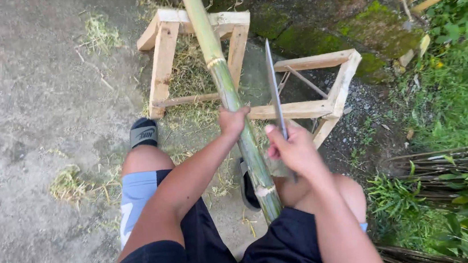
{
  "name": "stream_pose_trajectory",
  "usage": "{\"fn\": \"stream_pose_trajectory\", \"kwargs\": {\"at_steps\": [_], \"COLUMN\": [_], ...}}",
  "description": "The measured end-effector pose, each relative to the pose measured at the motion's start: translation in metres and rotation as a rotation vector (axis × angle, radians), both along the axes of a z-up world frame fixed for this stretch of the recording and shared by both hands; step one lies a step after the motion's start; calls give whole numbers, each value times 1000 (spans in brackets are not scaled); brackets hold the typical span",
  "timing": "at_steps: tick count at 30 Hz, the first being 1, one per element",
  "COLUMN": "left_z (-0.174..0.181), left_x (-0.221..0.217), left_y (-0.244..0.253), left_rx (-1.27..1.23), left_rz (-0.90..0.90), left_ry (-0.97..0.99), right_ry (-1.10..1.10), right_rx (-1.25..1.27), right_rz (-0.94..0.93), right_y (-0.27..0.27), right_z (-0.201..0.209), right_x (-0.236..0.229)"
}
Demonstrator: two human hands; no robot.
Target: Using a knife to strip the outer layer or nodes from a bamboo stalk.
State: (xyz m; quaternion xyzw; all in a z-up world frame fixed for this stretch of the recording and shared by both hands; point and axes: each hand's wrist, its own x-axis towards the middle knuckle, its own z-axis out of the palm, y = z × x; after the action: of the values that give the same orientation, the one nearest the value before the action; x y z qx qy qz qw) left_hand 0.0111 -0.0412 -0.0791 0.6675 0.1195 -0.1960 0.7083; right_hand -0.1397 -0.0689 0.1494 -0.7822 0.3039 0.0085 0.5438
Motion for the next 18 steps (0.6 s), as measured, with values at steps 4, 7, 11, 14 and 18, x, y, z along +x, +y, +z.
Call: {"fn": "stream_pose_trajectory", "kwargs": {"at_steps": [4,7,11,14,18], "left_z": [18,20,19,19,10], "left_x": [-10,0,-2,-13,-2], "left_y": [14,6,-4,1,-3], "left_rx": [54,40,65,101,115], "left_rz": [-18,7,26,3,1], "left_ry": [-21,-38,-25,-7,-81], "right_ry": [-17,-40,-59,12,10], "right_rx": [-207,-356,-449,-363,-433], "right_rz": [137,154,36,-19,22], "right_y": [-11,-30,-54,-53,-64], "right_z": [27,-14,-88,-99,-110], "right_x": [17,38,47,48,74]}}
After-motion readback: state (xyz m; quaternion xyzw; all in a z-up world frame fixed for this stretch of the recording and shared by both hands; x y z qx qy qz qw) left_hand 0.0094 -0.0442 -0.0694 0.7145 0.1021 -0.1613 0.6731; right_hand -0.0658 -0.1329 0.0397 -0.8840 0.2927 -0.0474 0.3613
